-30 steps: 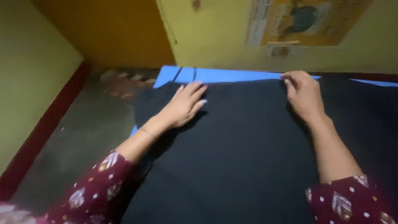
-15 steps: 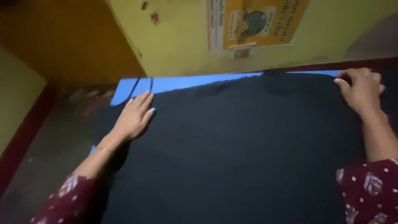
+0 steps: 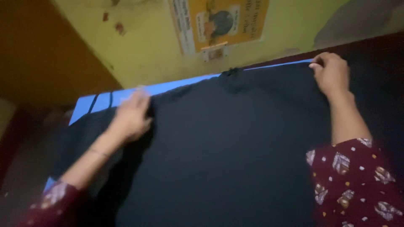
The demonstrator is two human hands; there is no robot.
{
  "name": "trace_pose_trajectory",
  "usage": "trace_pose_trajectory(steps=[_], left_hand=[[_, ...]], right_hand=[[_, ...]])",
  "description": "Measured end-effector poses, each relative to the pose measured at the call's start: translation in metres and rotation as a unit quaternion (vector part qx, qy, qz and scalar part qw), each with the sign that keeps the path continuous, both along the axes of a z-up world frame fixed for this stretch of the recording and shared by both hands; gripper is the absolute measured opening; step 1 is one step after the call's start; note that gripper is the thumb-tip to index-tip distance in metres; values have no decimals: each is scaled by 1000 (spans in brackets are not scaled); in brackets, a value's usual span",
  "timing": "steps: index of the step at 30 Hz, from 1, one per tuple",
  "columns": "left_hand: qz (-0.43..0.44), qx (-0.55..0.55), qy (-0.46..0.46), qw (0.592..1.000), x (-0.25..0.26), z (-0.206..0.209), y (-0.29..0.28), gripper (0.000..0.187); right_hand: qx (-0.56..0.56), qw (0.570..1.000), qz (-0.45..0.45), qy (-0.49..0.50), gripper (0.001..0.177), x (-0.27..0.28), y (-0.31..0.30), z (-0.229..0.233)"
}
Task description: Ironing a black garment on a blue table.
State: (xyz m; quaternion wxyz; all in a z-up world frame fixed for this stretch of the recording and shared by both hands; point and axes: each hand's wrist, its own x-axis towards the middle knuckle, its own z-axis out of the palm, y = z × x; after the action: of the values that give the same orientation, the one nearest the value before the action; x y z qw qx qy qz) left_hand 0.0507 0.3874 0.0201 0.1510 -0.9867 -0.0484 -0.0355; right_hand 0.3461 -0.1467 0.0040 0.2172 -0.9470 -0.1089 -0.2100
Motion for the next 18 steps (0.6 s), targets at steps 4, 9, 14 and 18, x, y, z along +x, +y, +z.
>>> trace_pose_trajectory(steps=[4, 9, 14, 18], left_hand=[[-145, -127, -85, 978, 27, -24, -90, 74], [-93, -172, -53, 979, 32, -13, -107, 74], [-98, -180, -72, 976, 30, -18, -104, 76], [-105, -170, -80, 976, 30, -17, -103, 76]], right_hand=[[24, 998, 31, 42, 22, 1, -1, 5], [-100, 995, 25, 20, 25, 19, -36, 12], [-70, 997, -2, -36, 26, 56, -52, -8], [-39, 996, -22, -81, 30, 59, -39, -24]])
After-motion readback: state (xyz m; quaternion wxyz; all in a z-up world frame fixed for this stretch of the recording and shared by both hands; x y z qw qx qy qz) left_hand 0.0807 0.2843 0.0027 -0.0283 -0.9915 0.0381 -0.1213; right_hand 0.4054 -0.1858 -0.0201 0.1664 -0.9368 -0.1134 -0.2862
